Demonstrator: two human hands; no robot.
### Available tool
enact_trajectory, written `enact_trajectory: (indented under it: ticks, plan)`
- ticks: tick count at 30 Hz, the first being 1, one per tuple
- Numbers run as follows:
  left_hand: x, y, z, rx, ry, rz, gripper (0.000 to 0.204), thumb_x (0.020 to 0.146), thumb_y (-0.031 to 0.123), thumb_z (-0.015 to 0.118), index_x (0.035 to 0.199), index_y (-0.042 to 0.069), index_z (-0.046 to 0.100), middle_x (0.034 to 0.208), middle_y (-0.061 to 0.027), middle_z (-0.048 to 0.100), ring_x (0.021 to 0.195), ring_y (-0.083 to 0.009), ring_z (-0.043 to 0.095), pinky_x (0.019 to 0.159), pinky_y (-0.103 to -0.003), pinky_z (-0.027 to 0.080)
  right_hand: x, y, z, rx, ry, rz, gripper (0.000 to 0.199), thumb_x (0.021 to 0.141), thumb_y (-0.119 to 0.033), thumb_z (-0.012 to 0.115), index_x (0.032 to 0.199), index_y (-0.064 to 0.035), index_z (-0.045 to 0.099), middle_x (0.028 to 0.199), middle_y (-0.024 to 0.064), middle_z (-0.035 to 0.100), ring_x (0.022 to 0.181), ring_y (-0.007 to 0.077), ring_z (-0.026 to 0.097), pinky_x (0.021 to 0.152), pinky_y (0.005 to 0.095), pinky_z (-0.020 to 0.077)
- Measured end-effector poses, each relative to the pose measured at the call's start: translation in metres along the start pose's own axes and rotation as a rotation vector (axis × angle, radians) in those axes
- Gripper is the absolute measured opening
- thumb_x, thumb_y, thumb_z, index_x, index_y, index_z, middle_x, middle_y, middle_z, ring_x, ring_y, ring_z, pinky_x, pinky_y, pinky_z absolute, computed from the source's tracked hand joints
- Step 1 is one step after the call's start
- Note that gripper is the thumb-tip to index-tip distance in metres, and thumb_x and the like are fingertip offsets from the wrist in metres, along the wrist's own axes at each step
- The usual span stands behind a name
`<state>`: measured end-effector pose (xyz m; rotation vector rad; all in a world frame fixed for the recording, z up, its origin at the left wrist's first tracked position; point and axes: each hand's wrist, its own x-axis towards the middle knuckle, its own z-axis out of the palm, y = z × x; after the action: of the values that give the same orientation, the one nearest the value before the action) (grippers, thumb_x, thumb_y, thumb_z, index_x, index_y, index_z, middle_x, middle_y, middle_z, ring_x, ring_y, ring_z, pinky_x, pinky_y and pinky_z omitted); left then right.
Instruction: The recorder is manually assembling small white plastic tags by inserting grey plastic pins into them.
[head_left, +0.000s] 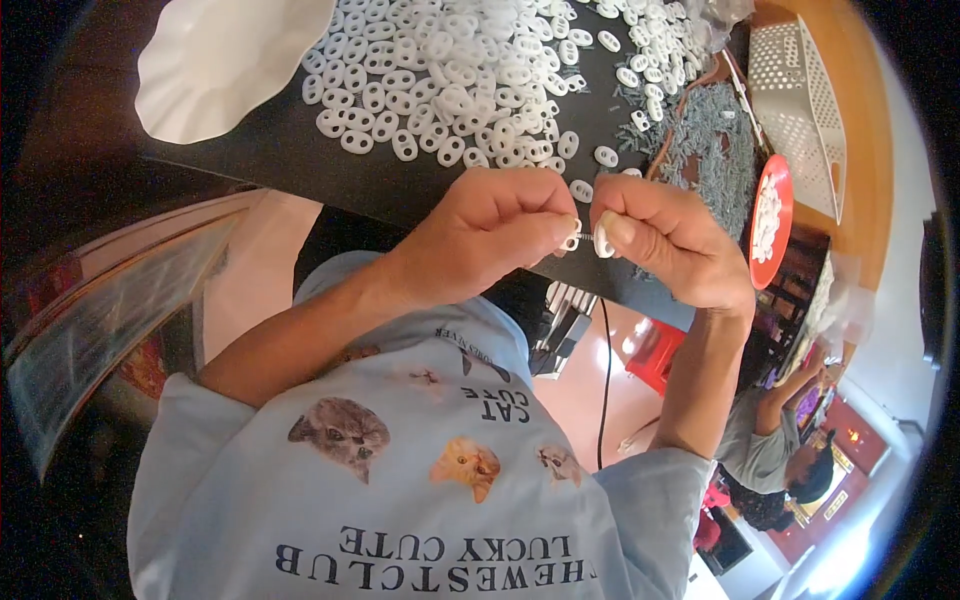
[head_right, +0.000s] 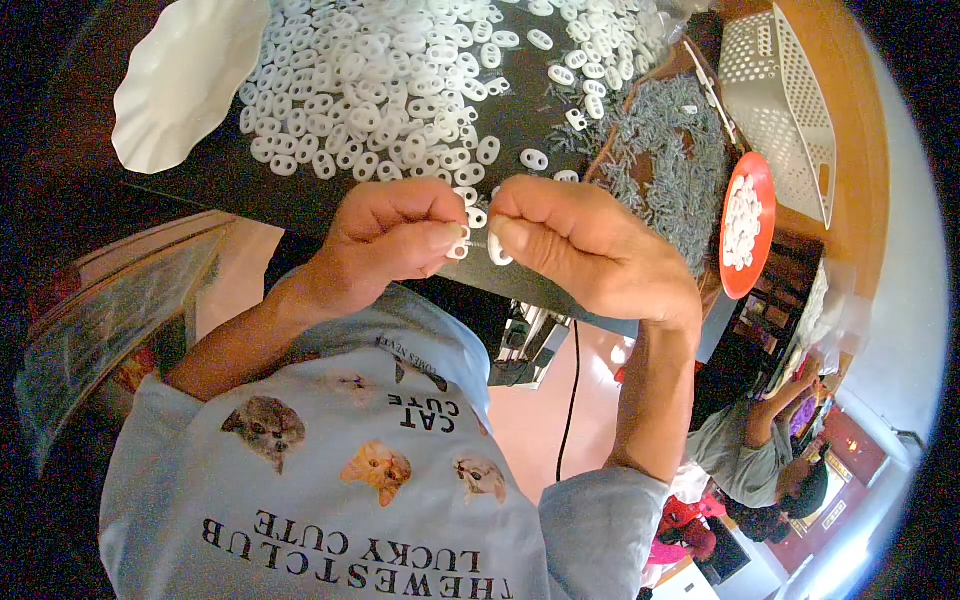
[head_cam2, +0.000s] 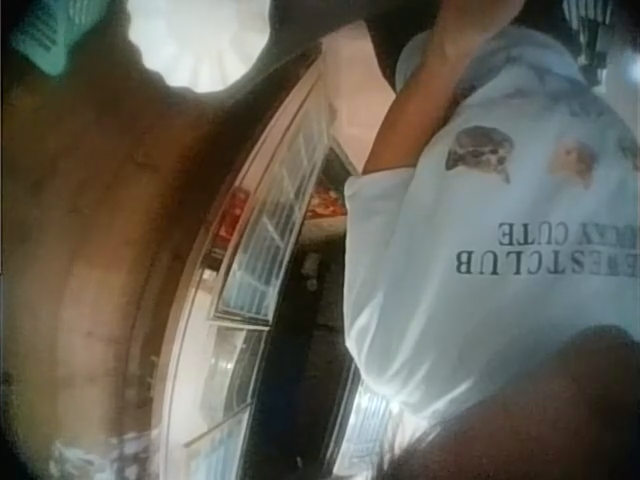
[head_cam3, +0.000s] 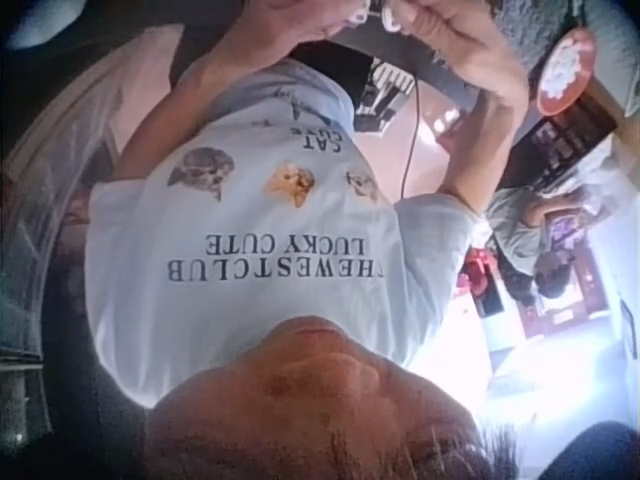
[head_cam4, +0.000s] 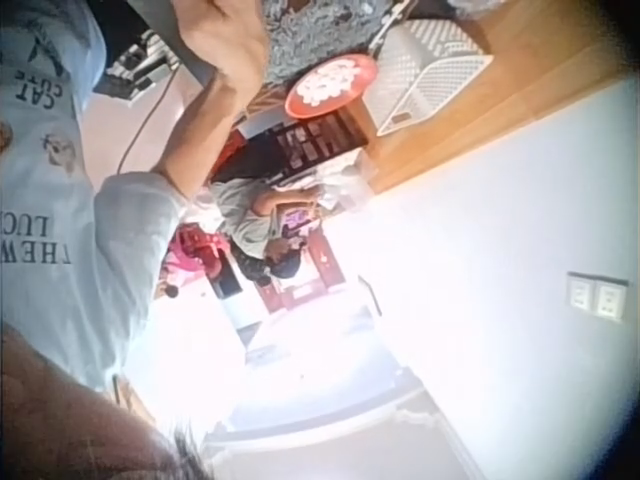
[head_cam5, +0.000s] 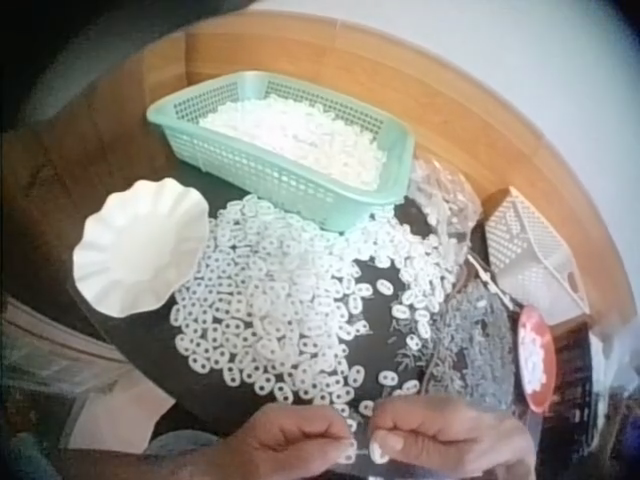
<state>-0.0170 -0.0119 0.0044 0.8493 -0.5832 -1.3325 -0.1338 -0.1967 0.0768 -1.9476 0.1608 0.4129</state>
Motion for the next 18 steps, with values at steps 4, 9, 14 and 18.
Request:
enact_trajectory:
  ticks: [4,9,14,18]
  plan:
    - [0.0008,-0.0047,0.0004,0.012,0.004,0.049,0.013,0.092,0.015,0.053,0.086,0.004,0.058,0.069,0.0048,0.048,0.060,-0.0023,0.039,0.051,-0.019,0.030,0.0010,-0.0040,-0.0003,-0.012,-0.016,0.011,0.027,0.098,-0.024,0.051,0.090,0.0018,0.054,0.081,0.0046,0.051,0.075,0.0144,0.046,0.067,0.0273,0.0386]
    - [0.0007,-0.0037,-0.0006,0.010,-0.015,0.045,0.013,0.092,0.014,0.053,0.087,0.004,0.058,0.070,0.0050,0.049,0.059,-0.0019,0.039,0.051,-0.019,0.031,0.0029,-0.0054,0.0015,-0.060,0.014,-0.005,0.026,0.098,-0.023,0.052,0.089,0.0018,0.053,0.080,0.0050,0.050,0.074,0.0149,0.046,0.067,0.0275,0.0384]
    - [-0.0005,-0.0041,-0.0001,0.022,-0.003,0.048,0.014,0.092,0.016,0.054,0.087,0.004,0.058,0.070,0.0052,0.049,0.059,-0.0016,0.039,0.051,-0.019,0.030,0.0030,-0.0081,0.0042,-0.036,0.027,0.004,0.025,0.097,-0.022,0.052,0.088,0.0017,0.053,0.078,0.0044,0.049,0.073,0.0146,0.045,0.066,0.0276,0.0376]
    - [-0.0001,-0.0080,-0.0007,0.039,0.014,0.068,0.014,0.092,0.016,0.054,0.087,0.004,0.058,0.070,0.0055,0.048,0.060,-0.0015,0.039,0.052,-0.019,0.030,0.0035,-0.0069,0.0067,-0.037,0.063,-0.008,0.024,0.097,-0.021,0.053,0.088,0.0014,0.053,0.076,0.0019,0.046,0.070,0.0116,0.042,0.062,0.0256,0.0351]
